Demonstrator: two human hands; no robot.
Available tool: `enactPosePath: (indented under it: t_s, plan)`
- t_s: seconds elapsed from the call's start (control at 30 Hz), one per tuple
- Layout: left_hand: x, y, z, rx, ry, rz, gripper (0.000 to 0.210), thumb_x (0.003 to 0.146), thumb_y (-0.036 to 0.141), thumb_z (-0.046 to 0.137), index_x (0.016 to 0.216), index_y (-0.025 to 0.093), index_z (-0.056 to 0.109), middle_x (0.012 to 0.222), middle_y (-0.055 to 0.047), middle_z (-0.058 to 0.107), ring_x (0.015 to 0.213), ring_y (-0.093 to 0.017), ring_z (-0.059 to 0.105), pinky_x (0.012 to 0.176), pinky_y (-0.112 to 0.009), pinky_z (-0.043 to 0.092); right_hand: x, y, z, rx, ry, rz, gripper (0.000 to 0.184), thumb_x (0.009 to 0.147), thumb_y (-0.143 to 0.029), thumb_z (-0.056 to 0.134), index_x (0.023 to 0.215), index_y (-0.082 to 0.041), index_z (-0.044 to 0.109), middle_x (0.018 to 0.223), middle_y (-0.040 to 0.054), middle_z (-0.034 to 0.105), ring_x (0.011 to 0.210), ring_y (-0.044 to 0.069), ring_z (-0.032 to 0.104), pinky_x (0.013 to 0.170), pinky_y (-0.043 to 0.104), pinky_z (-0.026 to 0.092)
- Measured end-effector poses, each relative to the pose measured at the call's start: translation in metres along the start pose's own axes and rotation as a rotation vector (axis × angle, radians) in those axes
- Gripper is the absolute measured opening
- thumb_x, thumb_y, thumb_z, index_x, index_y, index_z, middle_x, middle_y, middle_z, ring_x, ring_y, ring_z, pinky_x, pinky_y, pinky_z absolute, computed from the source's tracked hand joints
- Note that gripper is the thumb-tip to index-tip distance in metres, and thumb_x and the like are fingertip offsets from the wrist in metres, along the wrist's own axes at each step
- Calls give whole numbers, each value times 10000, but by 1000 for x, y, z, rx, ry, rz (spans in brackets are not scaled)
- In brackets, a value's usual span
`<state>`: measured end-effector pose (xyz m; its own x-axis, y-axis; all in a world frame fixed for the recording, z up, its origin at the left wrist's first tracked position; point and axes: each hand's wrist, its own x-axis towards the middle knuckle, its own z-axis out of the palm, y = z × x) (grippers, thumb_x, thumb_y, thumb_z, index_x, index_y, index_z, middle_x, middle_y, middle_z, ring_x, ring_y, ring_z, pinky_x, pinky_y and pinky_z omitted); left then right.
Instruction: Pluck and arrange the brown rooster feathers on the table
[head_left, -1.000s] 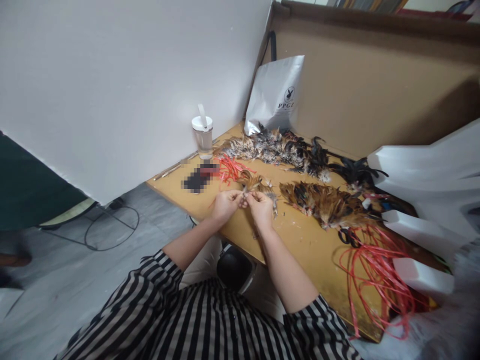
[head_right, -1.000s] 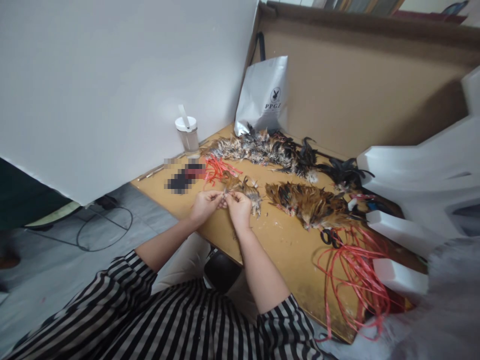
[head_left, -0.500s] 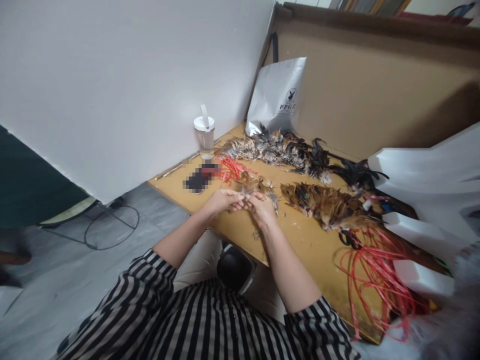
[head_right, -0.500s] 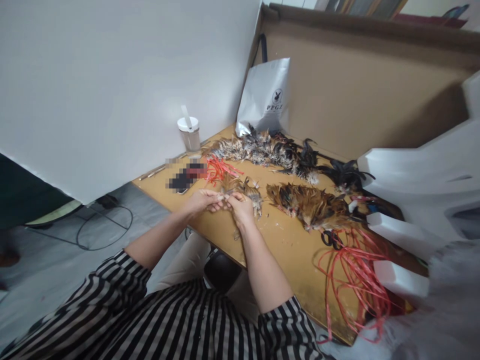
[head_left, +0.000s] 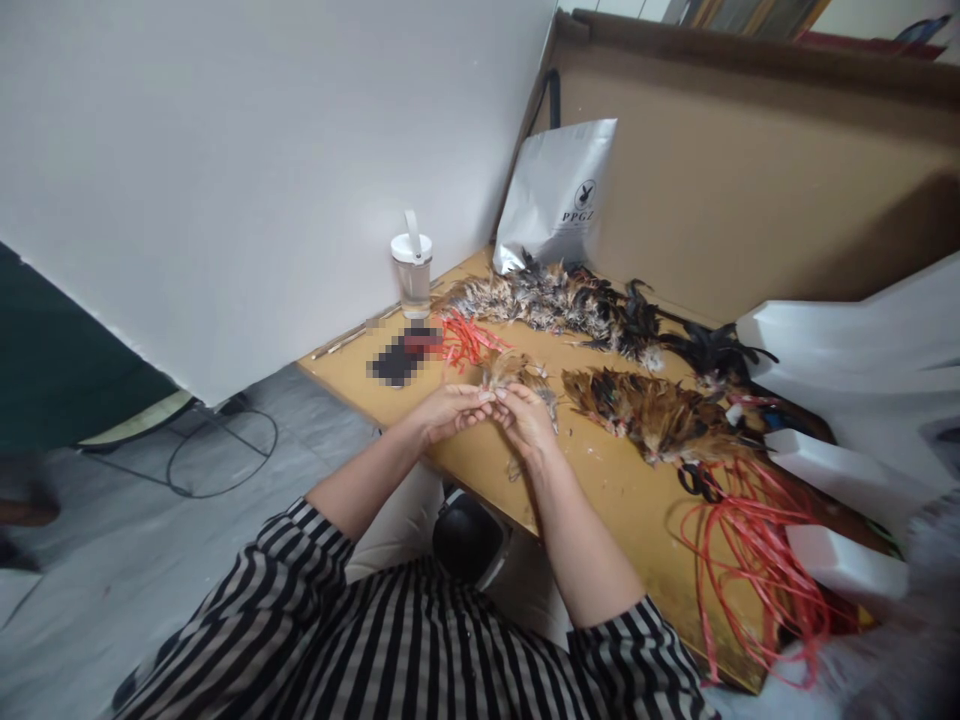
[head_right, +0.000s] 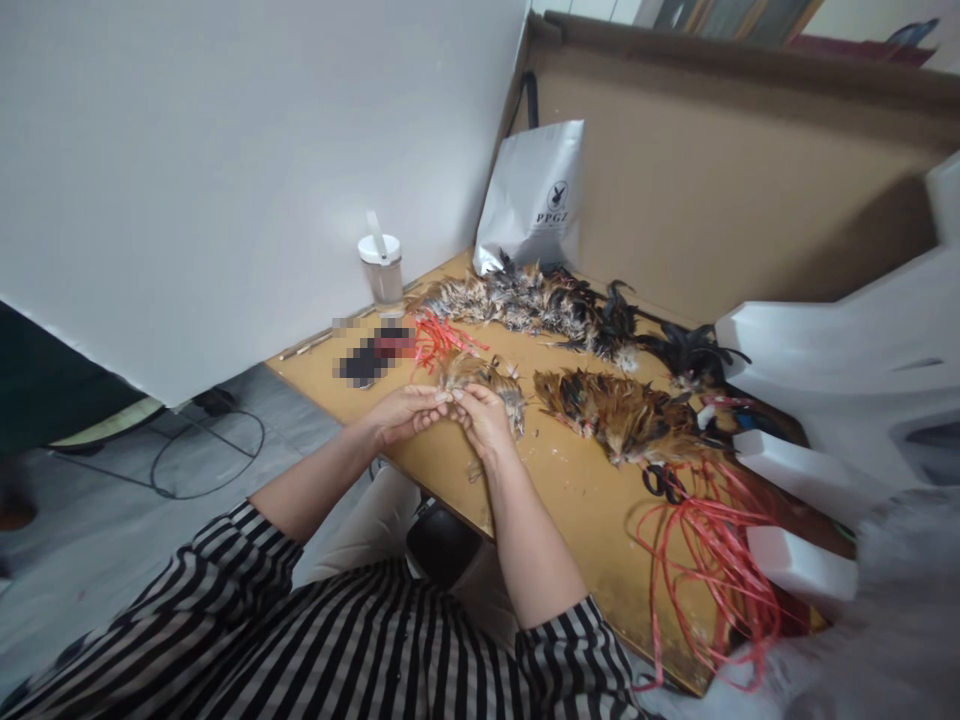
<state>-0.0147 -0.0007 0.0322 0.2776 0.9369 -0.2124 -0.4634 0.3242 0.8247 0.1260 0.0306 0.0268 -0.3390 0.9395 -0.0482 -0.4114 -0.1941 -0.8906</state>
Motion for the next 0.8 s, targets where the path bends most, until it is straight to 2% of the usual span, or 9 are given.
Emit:
enactPosePath:
  t_s: [0.17, 0.3, 0.5, 0.8]
  plan:
    - [-1, 2, -2, -37, 7, -35, 145, 726, 160, 623, 841, 76, 646, 633, -27, 609, 515, -16, 535, 511, -86, 428, 1, -1, -3, -82, 9, -36, 209, 551, -281, 729, 610, -177, 557, 510, -51, 542, 441, 69, 464, 468, 217, 416]
    - [-2, 3, -3, -38, 9, -48, 119, 716, 142, 629, 809, 71, 649, 631, -35, 617, 502, -20, 539, 505, -89, 435, 3, 1, -6, -158, 4, -91, 182, 561, -285, 726, 627, -173, 598, 512, -45, 547, 448, 73, 466, 472, 220, 418]
    - [-5, 4, -4, 39, 64, -28, 155, 691, 184, 659, 805, 80, 653, 625, -41, 622, 513, -35, 548, 503, -102, 439, 1, 0, -4, -131, 8, -67, 206, 544, -304, 733, 635, -171, 604, 511, -44, 540, 434, 67, 425, 454, 222, 421]
    - [-4, 3, -3, 58, 29, -47, 173, 690, 193, 660, 828, 87, 658, 632, -39, 631, 526, -33, 549, 521, -105, 439, 2, -3, -7, -170, -6, -76, 204, 565, -309, 722, 637, -170, 591, 513, -45, 535, 433, 68, 447, 459, 217, 408]
